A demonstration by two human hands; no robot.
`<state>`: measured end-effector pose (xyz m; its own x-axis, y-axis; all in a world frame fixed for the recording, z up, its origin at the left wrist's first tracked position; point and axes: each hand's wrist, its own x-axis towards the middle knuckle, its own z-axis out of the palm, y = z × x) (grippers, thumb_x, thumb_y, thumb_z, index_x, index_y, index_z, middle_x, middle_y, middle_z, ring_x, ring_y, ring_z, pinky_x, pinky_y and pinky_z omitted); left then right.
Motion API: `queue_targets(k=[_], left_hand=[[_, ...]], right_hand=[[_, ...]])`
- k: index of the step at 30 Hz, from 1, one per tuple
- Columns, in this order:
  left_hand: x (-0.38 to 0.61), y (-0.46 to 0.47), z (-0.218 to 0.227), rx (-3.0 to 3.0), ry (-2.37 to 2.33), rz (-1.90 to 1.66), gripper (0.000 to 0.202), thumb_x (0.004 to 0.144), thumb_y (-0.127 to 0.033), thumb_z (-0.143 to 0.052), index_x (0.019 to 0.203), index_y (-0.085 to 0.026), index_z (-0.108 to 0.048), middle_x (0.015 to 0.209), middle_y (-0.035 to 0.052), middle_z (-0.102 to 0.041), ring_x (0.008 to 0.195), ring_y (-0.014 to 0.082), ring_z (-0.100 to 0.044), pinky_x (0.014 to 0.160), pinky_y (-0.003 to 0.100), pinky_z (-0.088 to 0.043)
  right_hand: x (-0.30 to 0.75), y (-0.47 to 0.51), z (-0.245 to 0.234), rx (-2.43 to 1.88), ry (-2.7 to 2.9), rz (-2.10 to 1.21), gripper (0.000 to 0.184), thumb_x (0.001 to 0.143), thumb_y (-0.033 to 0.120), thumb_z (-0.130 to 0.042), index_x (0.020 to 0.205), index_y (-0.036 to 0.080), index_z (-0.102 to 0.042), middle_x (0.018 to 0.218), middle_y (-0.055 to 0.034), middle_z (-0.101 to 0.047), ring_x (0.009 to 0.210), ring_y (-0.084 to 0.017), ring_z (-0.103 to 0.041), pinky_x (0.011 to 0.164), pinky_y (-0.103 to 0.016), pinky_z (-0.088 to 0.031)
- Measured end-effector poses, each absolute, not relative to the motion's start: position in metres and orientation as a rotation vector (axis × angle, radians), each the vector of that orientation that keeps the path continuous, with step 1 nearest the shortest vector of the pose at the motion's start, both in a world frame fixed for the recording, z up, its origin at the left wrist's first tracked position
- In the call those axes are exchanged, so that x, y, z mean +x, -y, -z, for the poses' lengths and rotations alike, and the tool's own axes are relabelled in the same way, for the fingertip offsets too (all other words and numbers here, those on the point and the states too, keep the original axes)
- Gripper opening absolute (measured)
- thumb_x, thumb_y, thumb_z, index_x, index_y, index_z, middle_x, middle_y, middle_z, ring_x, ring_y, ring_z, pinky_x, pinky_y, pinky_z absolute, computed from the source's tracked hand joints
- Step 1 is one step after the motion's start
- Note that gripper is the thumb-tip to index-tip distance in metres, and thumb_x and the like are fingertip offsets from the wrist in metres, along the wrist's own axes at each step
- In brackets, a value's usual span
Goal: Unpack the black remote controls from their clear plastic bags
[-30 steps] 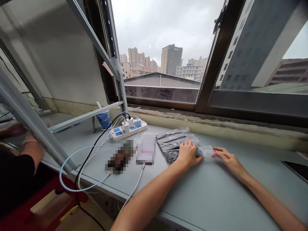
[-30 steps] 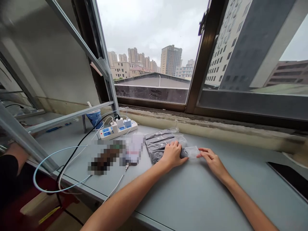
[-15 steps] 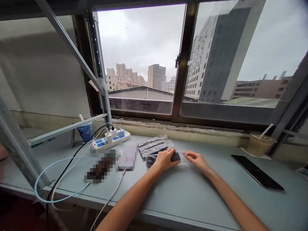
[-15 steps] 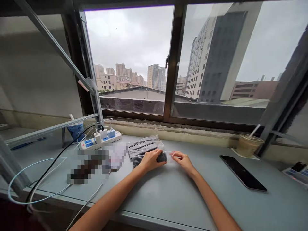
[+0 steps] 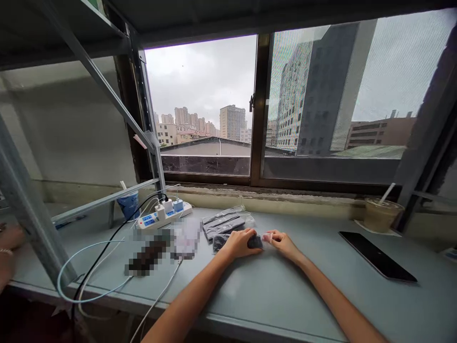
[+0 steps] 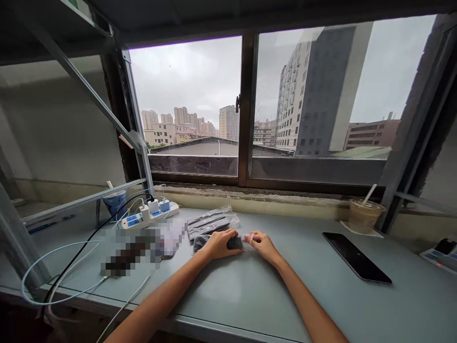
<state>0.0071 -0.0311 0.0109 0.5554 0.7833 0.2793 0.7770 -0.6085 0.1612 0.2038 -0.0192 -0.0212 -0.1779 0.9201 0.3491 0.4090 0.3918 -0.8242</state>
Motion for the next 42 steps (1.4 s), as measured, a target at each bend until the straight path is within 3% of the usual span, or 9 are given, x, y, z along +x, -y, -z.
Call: queue_targets(k=[4, 10, 22, 29, 33, 36, 39, 42], left_hand=[[0.008, 0.033, -0.012, 2.754, -1.38, -0.499, 0.045, 0.072, -0.057, -0.055, 0.103, -0.024, -0.052, 0.104, 0.0015, -0.062, 0.091, 0.0205, -0.06, 0.074, 0.026, -0.042], [0.006, 0.032, -0.011, 2.787, -1.349, -0.513, 0.046, 0.073, -0.057, -0.055, 0.105, -0.024, -0.051, 0.106, 0.0027, -0.062, 0.091, 0.0212, -0.06, 0.074, 0.027, -0.044], [0.004, 0.033, -0.011, 2.799, -1.328, -0.518, 0.049, 0.073, -0.054, -0.056, 0.11, -0.024, -0.047, 0.107, 0.0031, -0.062, 0.095, 0.0218, -0.06, 0.074, 0.027, -0.045], [0.006, 0.03, -0.01, 2.923, -1.264, -0.54, 0.048, 0.077, -0.056, -0.051, 0.114, -0.026, -0.047, 0.107, 0.0036, -0.061, 0.092, 0.0216, -0.06, 0.07, 0.027, -0.045], [0.002, 0.023, -0.013, 2.985, -1.31, -0.593, 0.043, 0.079, -0.051, -0.051, 0.115, -0.026, -0.048, 0.105, 0.0043, -0.06, 0.093, 0.0204, -0.059, 0.075, 0.028, -0.045], [-0.01, 0.015, -0.014, 2.958, -1.392, -0.695, 0.042, 0.078, -0.047, -0.055, 0.112, -0.024, -0.05, 0.103, 0.0039, -0.06, 0.093, 0.0193, -0.059, 0.08, 0.028, -0.043], [-0.024, 0.011, -0.012, 2.86, -1.495, -0.844, 0.04, 0.076, -0.046, -0.056, 0.109, -0.023, -0.052, 0.102, 0.0028, -0.061, 0.092, 0.0187, -0.059, 0.08, 0.028, -0.043], [-0.029, 0.012, -0.01, 2.76, -1.563, -0.904, 0.041, 0.075, -0.047, -0.057, 0.108, -0.022, -0.052, 0.101, 0.0025, -0.062, 0.087, 0.0182, -0.06, 0.077, 0.028, -0.045]], right_hand=[[0.205, 0.021, 0.021, -1.213, 1.777, -0.734, 0.061, 0.055, 0.076, -0.052, 0.066, 0.019, -0.073, 0.098, -0.0122, -0.064, 0.088, -0.025, -0.058, 0.081, -0.036, -0.043], [0.205, 0.022, 0.025, -1.211, 1.78, -0.72, 0.053, 0.058, 0.066, -0.059, 0.077, 0.02, -0.074, 0.1, -0.0107, -0.064, 0.09, -0.024, -0.059, 0.084, -0.036, -0.043], [0.202, 0.018, 0.028, -1.343, 1.916, -0.632, 0.047, 0.066, 0.064, -0.049, 0.067, 0.023, -0.072, 0.103, -0.0073, -0.065, 0.091, -0.025, -0.059, 0.085, -0.037, -0.042], [0.2, 0.023, 0.021, -1.305, 1.823, -0.753, 0.052, 0.063, 0.068, -0.052, 0.072, 0.021, -0.073, 0.109, -0.008, -0.063, 0.092, -0.025, -0.059, 0.081, -0.033, -0.045], [0.2, 0.02, 0.011, -1.287, 1.723, -0.757, 0.049, 0.057, 0.067, -0.059, 0.059, 0.02, -0.071, 0.107, -0.0091, -0.064, 0.093, -0.026, -0.059, 0.082, -0.033, -0.044], [0.209, 0.017, 0.005, -1.243, 1.587, -0.727, 0.043, 0.052, 0.062, -0.066, 0.062, 0.02, -0.071, 0.104, -0.0087, -0.064, 0.099, -0.027, -0.057, 0.084, -0.034, -0.043], [0.224, 0.016, 0.004, -1.239, 1.259, -0.775, 0.039, 0.055, 0.053, -0.068, 0.075, 0.019, -0.07, 0.102, -0.0068, -0.064, 0.095, -0.022, -0.059, 0.069, -0.027, -0.048], [0.238, 0.016, 0.005, -1.203, 0.869, -0.916, 0.029, 0.068, 0.044, -0.061, 0.078, 0.017, -0.061, 0.085, -0.0042, -0.064, 0.072, -0.015, -0.064, 0.048, -0.019, -0.046]])
